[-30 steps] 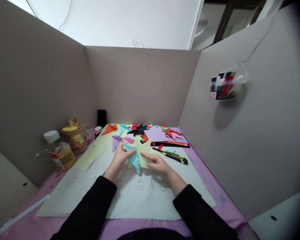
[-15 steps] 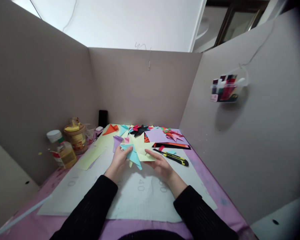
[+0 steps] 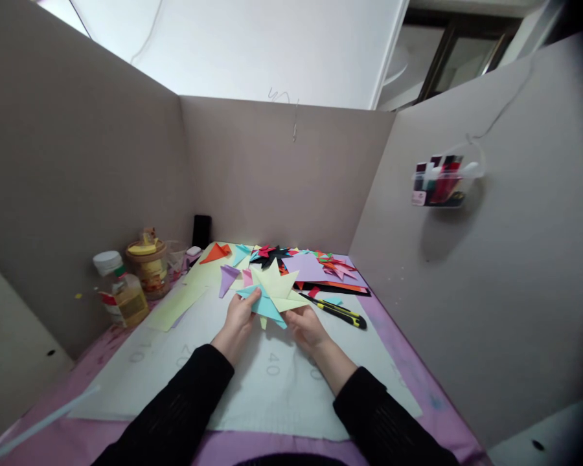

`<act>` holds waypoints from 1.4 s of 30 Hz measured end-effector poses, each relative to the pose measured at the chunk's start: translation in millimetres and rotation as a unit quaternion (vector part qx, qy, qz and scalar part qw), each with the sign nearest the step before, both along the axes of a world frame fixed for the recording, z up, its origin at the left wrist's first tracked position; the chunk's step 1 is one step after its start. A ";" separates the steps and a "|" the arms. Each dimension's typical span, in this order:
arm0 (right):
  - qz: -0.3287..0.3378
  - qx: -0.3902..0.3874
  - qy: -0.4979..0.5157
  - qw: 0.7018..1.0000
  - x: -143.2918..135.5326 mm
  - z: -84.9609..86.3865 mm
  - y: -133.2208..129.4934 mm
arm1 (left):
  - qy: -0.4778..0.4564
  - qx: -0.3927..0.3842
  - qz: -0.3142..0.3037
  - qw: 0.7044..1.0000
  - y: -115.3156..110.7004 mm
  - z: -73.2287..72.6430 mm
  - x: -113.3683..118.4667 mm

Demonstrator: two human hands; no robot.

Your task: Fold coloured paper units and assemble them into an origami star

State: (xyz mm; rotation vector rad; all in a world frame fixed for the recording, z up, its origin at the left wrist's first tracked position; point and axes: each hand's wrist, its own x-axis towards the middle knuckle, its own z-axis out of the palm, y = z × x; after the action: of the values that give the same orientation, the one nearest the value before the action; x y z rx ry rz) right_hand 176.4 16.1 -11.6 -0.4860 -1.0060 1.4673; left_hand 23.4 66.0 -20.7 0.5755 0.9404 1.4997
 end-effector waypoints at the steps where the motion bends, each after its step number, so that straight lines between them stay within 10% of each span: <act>1: -0.008 0.001 -0.013 1.000 -2.0 -2.7 1.7 | 0.001 0.010 -0.007 1.000 -2.9 1.4 2.6; 9: -0.135 -0.022 -0.045 0.990 -2.3 -10.8 10.6 | 0.041 0.118 -0.081 0.989 -23.2 15.8 14.3; 27: -0.204 -0.051 -0.011 0.978 -0.2 -7.5 15.6 | 0.135 0.139 -0.033 0.981 -29.0 21.0 11.6; 30: -0.222 -0.046 -0.023 0.974 4.0 -8.7 16.9 | 0.292 0.235 0.055 0.925 -28.6 28.4 -1.7; 35: -0.239 -0.031 -0.045 0.969 7.9 -10.0 17.3 | 0.541 0.373 0.079 0.750 -27.6 30.6 -14.7; 42: -0.240 -0.015 -0.052 0.969 8.7 -12.2 18.1 | 0.601 0.381 0.077 0.698 -25.4 25.0 -13.8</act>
State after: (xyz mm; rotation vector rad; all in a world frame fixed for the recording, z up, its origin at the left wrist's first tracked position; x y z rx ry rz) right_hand 185.1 34.3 -23.9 -0.7759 -0.8722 1.0310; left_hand 9.6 40.6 4.3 2.3389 1.2793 1.5507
